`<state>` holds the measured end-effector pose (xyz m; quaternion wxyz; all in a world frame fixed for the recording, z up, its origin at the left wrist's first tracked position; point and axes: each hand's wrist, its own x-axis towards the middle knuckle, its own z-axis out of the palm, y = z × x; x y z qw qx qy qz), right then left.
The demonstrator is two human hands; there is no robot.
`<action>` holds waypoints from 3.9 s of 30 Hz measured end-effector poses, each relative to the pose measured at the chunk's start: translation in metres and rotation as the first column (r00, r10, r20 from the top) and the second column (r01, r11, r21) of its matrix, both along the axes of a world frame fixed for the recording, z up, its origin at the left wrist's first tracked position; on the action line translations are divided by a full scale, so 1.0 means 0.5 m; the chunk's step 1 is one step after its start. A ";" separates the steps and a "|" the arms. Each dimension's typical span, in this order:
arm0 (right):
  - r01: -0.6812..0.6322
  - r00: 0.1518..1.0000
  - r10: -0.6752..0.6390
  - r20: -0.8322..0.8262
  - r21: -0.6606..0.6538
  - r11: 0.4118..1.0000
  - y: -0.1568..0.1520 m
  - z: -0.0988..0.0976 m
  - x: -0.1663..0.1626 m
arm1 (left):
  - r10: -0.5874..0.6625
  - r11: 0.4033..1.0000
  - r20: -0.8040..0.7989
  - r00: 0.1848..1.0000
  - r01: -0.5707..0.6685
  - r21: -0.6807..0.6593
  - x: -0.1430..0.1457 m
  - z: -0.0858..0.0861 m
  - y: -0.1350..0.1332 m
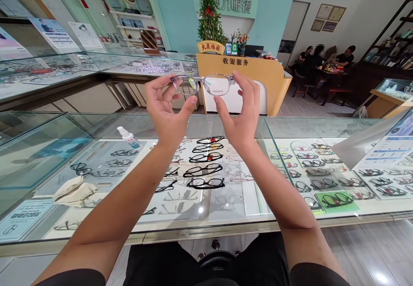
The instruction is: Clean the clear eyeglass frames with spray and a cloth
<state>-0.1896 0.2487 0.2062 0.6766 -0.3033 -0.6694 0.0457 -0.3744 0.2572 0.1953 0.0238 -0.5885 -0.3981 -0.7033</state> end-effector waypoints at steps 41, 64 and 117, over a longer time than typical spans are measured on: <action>-0.240 0.937 0.178 -0.300 -0.185 0.953 -0.011 0.032 0.011 | -0.368 0.904 0.009 0.930 0.356 0.238 -0.039 -0.020 0.062; -0.199 0.955 0.137 -0.264 -0.223 0.954 -0.024 0.041 0.013 | -0.387 0.917 0.024 0.922 0.382 0.119 -0.051 -0.021 0.067; -0.345 0.904 0.403 0.143 -0.314 0.884 -0.017 0.061 0.060 | -0.338 0.931 -0.301 0.892 0.363 0.030 -0.031 0.036 -0.033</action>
